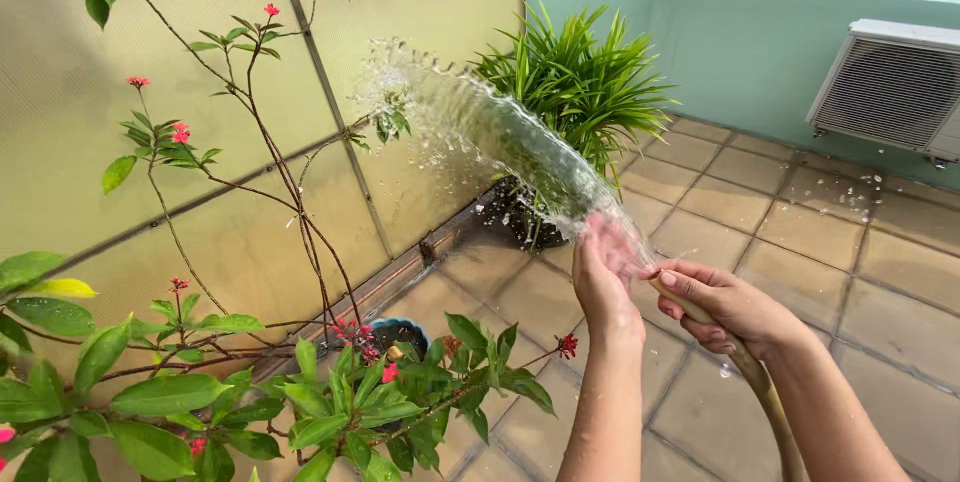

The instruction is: The person waters various potted plants on tiered racks and on the balcony floor using a hose, occasionally adjusting the leaves and removing small debris by hand.

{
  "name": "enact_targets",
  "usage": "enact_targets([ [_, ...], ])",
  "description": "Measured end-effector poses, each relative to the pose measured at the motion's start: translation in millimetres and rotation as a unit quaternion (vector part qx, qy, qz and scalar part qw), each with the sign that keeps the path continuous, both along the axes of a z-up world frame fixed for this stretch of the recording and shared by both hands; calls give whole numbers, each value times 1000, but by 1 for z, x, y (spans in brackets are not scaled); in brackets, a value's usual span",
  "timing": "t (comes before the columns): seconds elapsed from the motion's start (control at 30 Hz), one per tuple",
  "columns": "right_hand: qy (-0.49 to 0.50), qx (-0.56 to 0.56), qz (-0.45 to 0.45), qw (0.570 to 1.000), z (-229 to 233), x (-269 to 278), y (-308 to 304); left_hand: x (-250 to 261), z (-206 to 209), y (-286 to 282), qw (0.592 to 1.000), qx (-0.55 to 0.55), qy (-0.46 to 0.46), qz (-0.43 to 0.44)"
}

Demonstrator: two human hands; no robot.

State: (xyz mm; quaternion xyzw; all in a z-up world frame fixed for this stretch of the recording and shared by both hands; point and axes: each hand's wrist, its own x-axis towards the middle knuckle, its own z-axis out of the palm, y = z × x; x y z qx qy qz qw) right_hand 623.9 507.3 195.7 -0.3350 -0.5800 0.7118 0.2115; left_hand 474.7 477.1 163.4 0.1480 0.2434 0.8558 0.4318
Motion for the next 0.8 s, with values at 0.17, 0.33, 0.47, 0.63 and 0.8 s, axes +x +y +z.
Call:
enact_targets([
  [0.17, -43, -14, 88, 995, -25, -15, 93, -7, -2, 63, 987, -77, -42, 133],
  [0.33, -83, -42, 176, 980, -75, 14, 214, -14, -72, 171, 971, -120, -81, 192],
  [0.47, -124, -88, 218, 964, -121, 47, 305, -10, -177, 268, 963, -165, -141, 159],
  [0.63, -141, -128, 226, 955, -189, 43, 395, -23, -303, 355, 961, -213, -148, 96],
  [0.8, -171, -164, 255, 937, -264, -28, 438, -70, -387, 391, 949, -251, -177, 77],
])
